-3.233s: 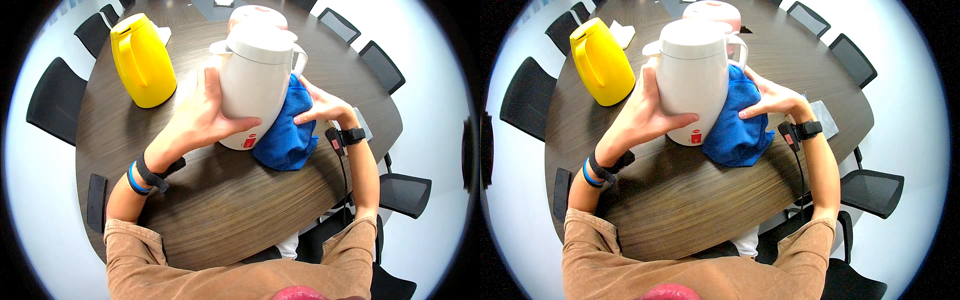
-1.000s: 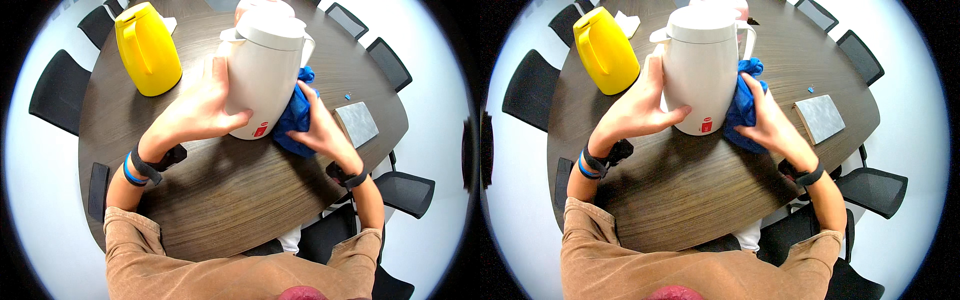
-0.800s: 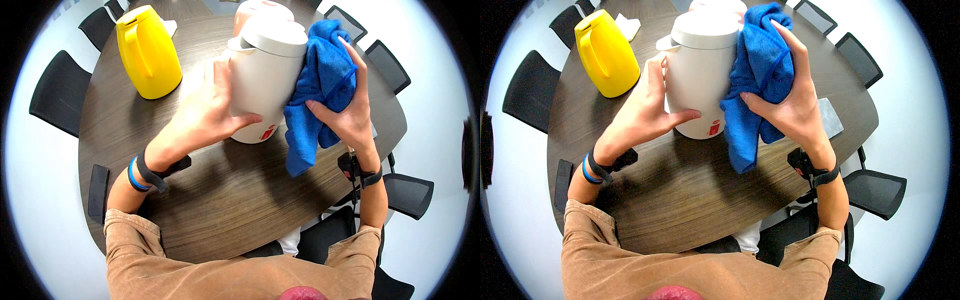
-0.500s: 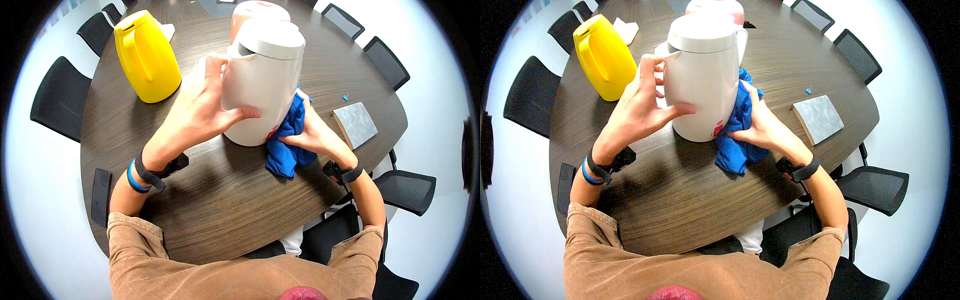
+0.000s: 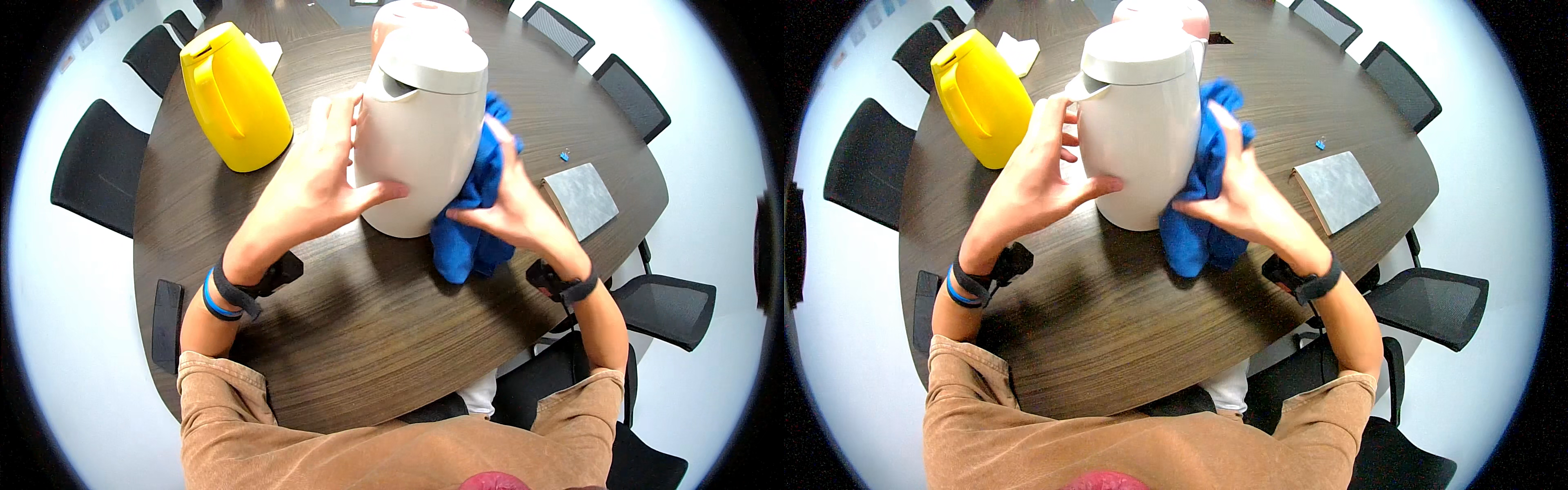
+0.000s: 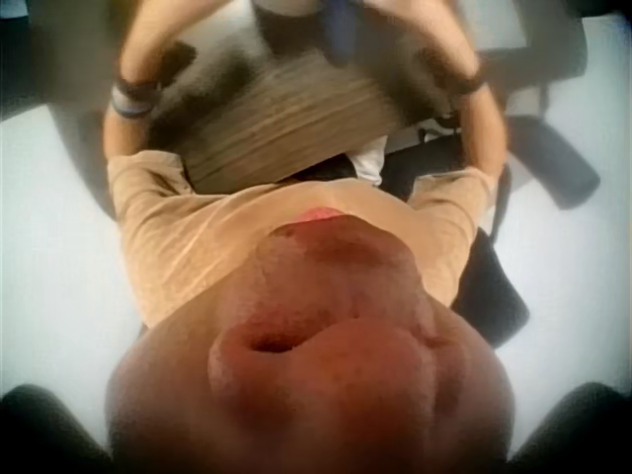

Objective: The person wipes the exterior of a yellow thermos, a white thermos, and a pink humidifier using a blue cloth. The person opens the lids of the white thermos and pink humidifier to wipe the interior surfaces before closing them.

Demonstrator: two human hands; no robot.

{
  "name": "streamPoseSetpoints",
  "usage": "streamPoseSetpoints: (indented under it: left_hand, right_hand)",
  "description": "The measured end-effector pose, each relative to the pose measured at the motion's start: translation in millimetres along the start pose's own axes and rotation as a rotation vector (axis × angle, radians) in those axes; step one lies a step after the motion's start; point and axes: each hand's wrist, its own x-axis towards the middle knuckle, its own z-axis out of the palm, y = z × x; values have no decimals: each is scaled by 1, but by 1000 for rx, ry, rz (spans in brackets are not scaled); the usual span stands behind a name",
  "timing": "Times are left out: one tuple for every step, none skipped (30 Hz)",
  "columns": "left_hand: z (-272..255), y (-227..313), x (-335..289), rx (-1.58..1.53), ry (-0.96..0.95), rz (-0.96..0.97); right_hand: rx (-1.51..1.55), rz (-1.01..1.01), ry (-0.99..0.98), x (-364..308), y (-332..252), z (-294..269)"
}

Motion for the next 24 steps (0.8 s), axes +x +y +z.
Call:
streamPoseSetpoints:
  left_hand:
    - [-4, -2, 0, -48, -22, 1]
    - [-7, -3, 1, -97, -45, 2]
    - [-5, -4, 3, -113, -46, 23]
    - [-4, -8, 4, -128, -42, 37]
    - [-2, -10, 3, -143, -40, 47]
    - [-2, -8, 3, -182, -38, 15]
    - [0, -2, 3, -225, -41, -14]
    - [2, 3, 4, -269, -44, -42]
    - [10, 4, 2, -263, -19, -43]
    - [21, 4, -1, -254, 6, -40]
    - [27, 3, -3, -246, 32, -37]
    - [27, 2, -4, -215, 12, -42]
    - [28, 2, -2, -255, -18, -43]
    - [24, 2, -1, -281, -39, -46]
    - [20, 2, 0, -307, -60, -50]
    - [19, 1, 0, -291, -49, -38]
    - [18, 1, 1, -280, -40, -20]
    - [17, 1, 1, -258, -29, -7]
    - [16, 1, 1, -267, 3, -7]
    - [17, 0, 0, -276, 34, -8]
    - [18, 0, -1, -285, 66, -8]
    - [18, 2, 0, -188, 84, -25]
    - [19, 6, 1, -94, 100, -43]
    - [21, 9, 1, -7, 109, -58]
  right_hand:
    - [15, 37, -70, -2, 4, 7]
    - [52, 50, -83, -2, 8, 7]
    - [89, 63, -95, -1, 10, 6]
    - [24, -7, -22, 2, 7, 0]
    - [-38, -76, 49, 6, -3, -8]
    - [-83, -152, 163, 10, -18, -17]
    - [-75, -225, 256, 14, -32, -24]
    - [-57, -250, 298, 18, -43, -31]
    - [-37, -276, 341, 23, -51, -35]
    - [-143, -305, 327, 27, -55, -37]
    - [-133, -273, 310, 29, -55, -34]
    - [-123, -242, 292, 30, -52, -28]
    - [-120, -201, 275, 26, -47, -24]
    - [-120, -182, 177, 22, -36, -21]
    - [-113, -150, 105, 15, -21, -14]
    - [-61, -17, -5, 3, -8, -5]
    - [-14, 120, -109, -8, 6, 2]
    - [-22, 50, -183, -9, 21, 8]
    - [-2, 21, -142, -4, 19, 5]
    - [19, -7, -100, 1, 14, 0]
    - [40, -35, -59, 5, 7, -7]
    - [-62, -103, 86, 8, -9, -16]
    - [-68, -173, 175, 10, -27, -28]
    - [0, -194, 235, 13, -39, -35]
